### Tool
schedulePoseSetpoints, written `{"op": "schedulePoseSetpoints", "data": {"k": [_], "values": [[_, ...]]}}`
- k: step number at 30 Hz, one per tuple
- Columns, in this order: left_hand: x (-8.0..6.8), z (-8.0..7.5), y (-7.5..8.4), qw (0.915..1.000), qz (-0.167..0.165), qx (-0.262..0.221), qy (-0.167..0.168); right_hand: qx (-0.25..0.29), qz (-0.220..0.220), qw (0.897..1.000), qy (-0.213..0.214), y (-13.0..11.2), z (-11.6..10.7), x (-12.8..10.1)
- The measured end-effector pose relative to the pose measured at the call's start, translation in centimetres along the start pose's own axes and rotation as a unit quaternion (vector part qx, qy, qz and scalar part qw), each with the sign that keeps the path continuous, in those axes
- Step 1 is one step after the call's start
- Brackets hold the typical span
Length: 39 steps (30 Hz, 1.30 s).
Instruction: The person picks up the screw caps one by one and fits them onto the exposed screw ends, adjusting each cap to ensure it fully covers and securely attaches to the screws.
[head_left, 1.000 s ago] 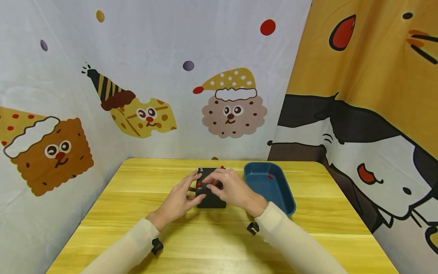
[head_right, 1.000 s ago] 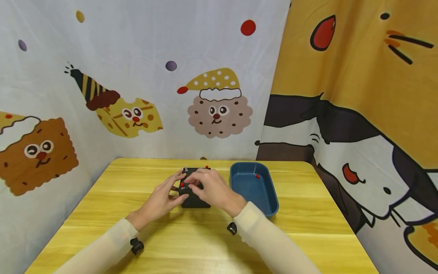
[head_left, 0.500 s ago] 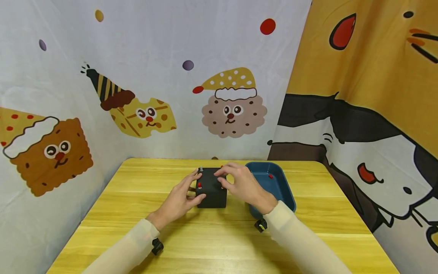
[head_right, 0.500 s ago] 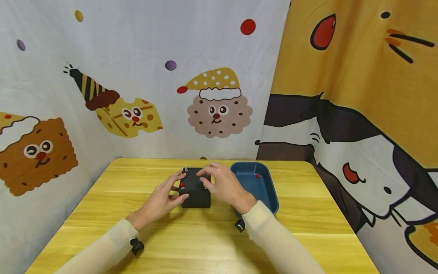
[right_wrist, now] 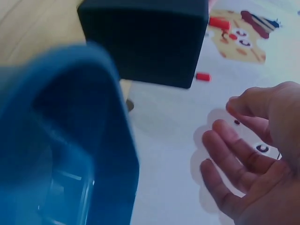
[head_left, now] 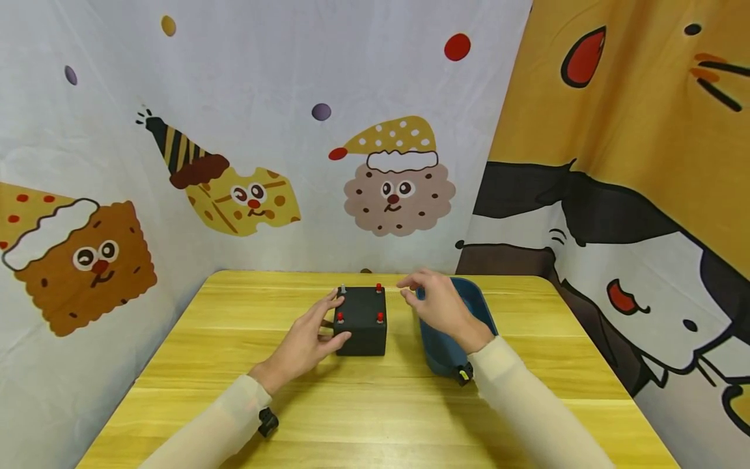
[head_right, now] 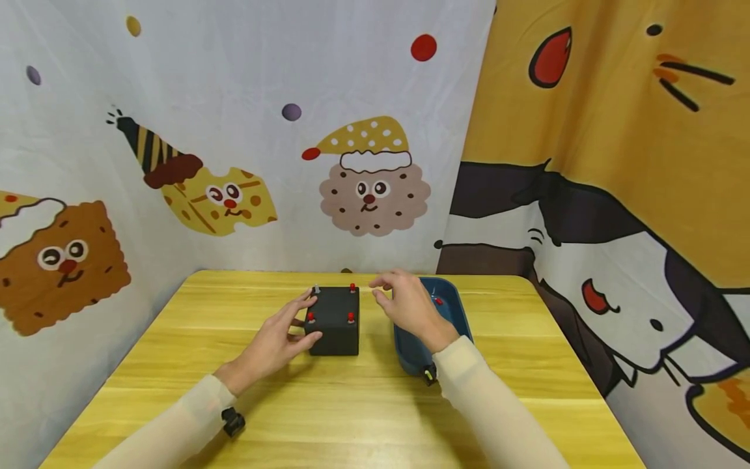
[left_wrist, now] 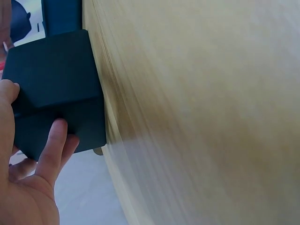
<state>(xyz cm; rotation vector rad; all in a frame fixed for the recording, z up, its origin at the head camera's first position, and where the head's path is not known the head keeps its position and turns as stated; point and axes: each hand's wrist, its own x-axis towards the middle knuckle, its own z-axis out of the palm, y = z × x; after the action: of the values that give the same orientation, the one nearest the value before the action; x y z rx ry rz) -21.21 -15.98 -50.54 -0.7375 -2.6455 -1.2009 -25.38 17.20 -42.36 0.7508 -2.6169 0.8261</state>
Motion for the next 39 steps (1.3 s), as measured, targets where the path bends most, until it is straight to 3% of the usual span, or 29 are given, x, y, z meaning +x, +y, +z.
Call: {"op": "schedulePoseSetpoints", "data": {"k": [7,16,29,39], "values": [[-0.1,-0.2,0.2,1.0000,0.003,-0.001,0.005,0.004,0.060,0.998,-0.034,2.3,-1.1,0.5],[-0.3,-0.3,0.3,1.0000,-0.002,-0.001,0.008,-0.010,0.105,0.987,-0.119,5.1,-2.3,1.0],[-0.6,-0.1,0.3,0.9999,0.001,-0.011,0.009,-0.043,0.137,0.961,-0.235,7.7,-3.2,1.4],[-0.5,0.3,0.3,0.9999,0.003,-0.008,0.011,-0.062,0.167,0.941,-0.288,8.6,-3.3,1.1]]}}
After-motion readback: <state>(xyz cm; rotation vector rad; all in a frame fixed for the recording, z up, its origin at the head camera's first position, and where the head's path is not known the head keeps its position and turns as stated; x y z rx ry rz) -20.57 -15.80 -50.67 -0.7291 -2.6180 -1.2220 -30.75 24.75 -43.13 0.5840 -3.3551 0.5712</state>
